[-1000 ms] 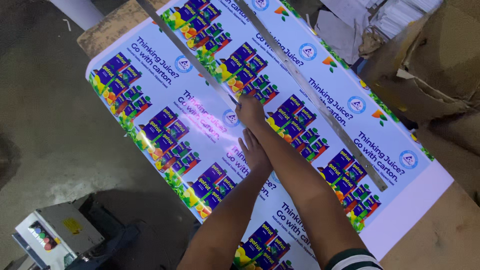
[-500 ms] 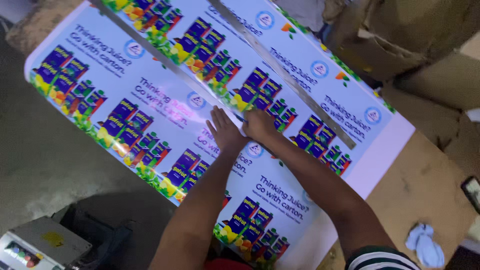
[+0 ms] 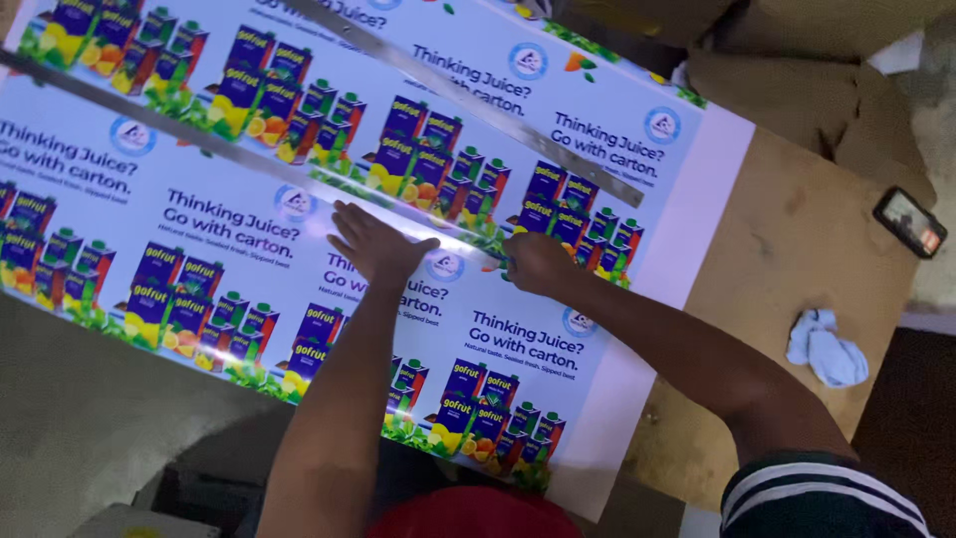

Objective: The person cuts large printed sheets using a metal ruler and a small blade, aligning the ruler with printed markers and pulling the blade along the edge.

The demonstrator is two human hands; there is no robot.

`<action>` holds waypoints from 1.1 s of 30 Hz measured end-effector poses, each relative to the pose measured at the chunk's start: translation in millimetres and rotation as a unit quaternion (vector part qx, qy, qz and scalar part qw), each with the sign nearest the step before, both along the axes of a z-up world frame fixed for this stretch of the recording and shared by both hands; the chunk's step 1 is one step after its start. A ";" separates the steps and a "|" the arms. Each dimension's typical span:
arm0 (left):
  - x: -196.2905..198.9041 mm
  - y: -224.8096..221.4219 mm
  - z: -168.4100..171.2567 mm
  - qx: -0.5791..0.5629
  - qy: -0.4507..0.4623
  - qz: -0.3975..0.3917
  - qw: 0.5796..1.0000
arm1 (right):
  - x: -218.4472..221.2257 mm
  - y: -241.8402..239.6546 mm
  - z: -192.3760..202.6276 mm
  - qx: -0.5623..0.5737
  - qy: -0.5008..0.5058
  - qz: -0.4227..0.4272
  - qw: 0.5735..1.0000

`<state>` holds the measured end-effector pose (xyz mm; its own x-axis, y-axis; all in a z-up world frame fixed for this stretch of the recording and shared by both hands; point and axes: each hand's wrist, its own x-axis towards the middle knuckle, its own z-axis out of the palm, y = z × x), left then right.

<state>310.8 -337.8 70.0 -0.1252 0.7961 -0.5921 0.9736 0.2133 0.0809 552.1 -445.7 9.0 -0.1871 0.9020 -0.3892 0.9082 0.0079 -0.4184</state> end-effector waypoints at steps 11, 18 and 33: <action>2.3 3.8 0.3 0.004 -0.010 0.013 1.000 | 13.9 -14.4 16.8 -0.013 -0.009 0.020 1.000; 1.2 3.7 -12.5 0.003 0.002 0.009 1.000 | 9.3 -15.4 42.3 -0.038 -0.006 0.019 0.999; 107.1 -156.1 -38.9 0.045 -0.120 -0.055 0.990 | 17.0 -167.6 -33.0 0.239 0.039 -0.262 0.934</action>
<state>418.0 -493.8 31.2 0.1018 0.8481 -0.5199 0.9409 0.0875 0.3271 569.0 -613.2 -23.9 0.3183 0.9447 0.0786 0.8068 -0.2264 -0.5457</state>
